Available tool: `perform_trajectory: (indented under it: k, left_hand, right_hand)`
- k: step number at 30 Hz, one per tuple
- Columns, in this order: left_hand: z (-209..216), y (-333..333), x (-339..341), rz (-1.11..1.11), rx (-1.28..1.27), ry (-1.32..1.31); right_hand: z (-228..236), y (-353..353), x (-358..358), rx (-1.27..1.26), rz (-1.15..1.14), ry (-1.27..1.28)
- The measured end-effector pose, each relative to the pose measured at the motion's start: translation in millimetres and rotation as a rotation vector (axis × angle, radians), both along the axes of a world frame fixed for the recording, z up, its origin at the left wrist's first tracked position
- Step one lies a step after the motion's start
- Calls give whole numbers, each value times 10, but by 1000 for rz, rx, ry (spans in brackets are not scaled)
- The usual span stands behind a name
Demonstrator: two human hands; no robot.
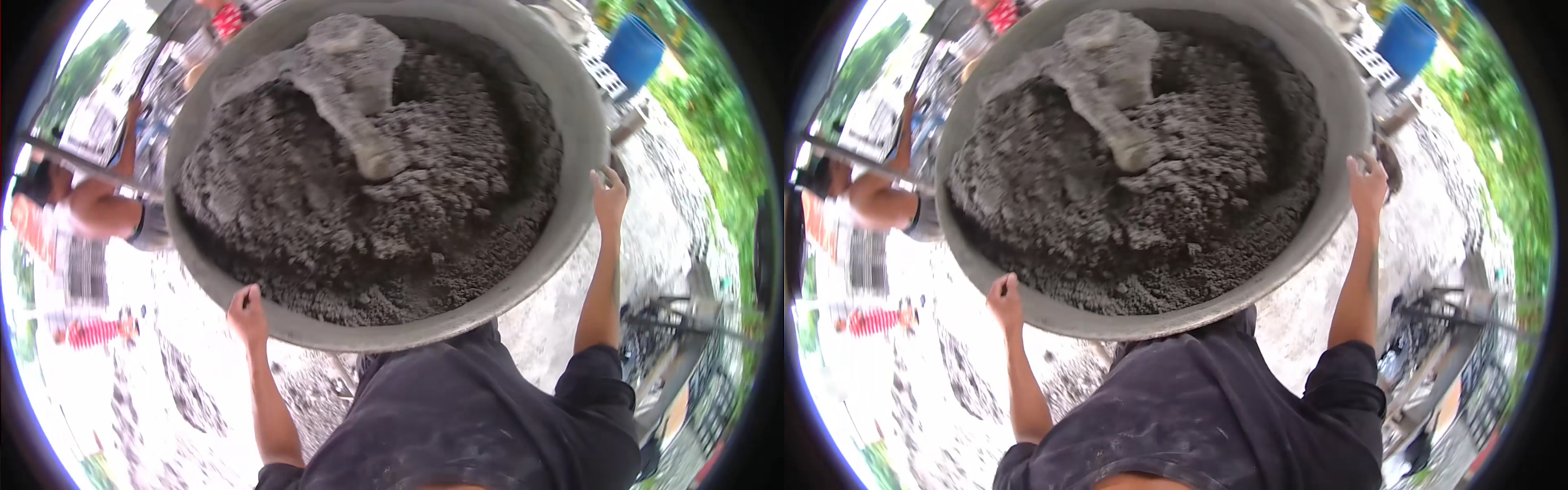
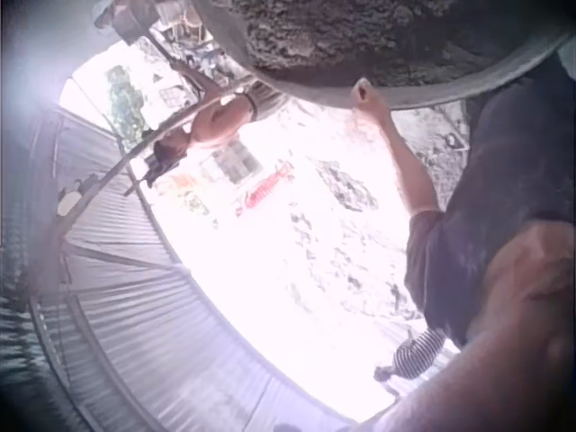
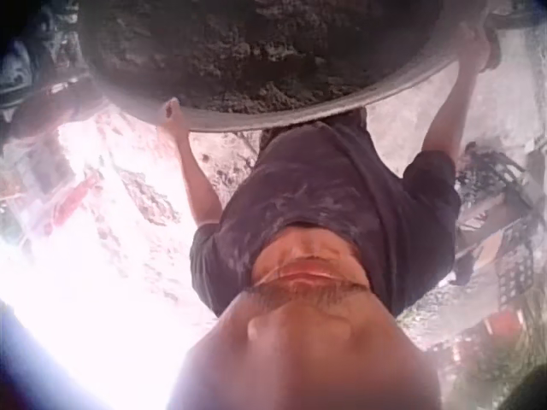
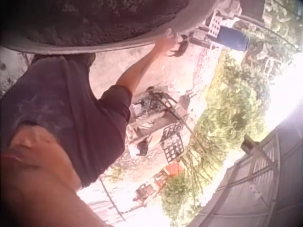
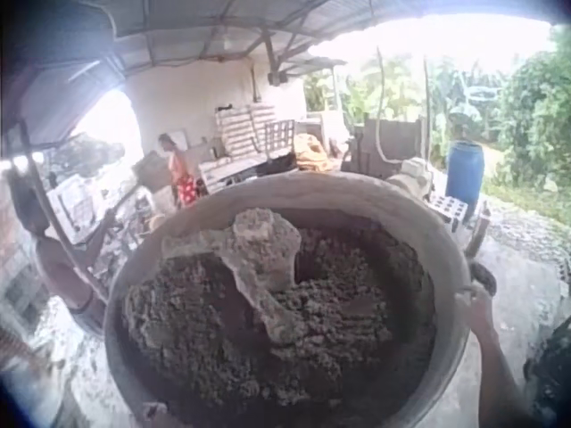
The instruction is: The person shovels cement mixture into a mixer drum using a shovel, then removes debris and touches the mixture inside the drum by hand.
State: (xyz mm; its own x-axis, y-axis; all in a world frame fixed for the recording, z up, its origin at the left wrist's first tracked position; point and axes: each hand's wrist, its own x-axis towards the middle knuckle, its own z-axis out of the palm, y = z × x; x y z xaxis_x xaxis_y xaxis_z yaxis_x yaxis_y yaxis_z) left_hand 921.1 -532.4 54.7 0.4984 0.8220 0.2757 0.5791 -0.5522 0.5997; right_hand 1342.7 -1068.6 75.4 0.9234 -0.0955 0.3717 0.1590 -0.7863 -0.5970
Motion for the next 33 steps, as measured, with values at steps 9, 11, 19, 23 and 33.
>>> perform_trajectory:
  k: [9,11,19,23,33]
  left_hand:
    - [51,-30,-228,108,54,-82]
    - [8,-57,-226,176,183,-315]
    - [42,10,-250,220,142,-383]
    - [57,-21,-216,256,141,-412]
    - [-9,1,-289,248,109,-513]
  right_hand:
    - [444,1475,51,-63,523,21]
    - [444,1795,-108,-43,675,59]
    - [408,3178,-1075,28,1271,479]
    - [239,3714,-1131,-168,1289,175]
    - [-350,3177,-297,-105,792,342]
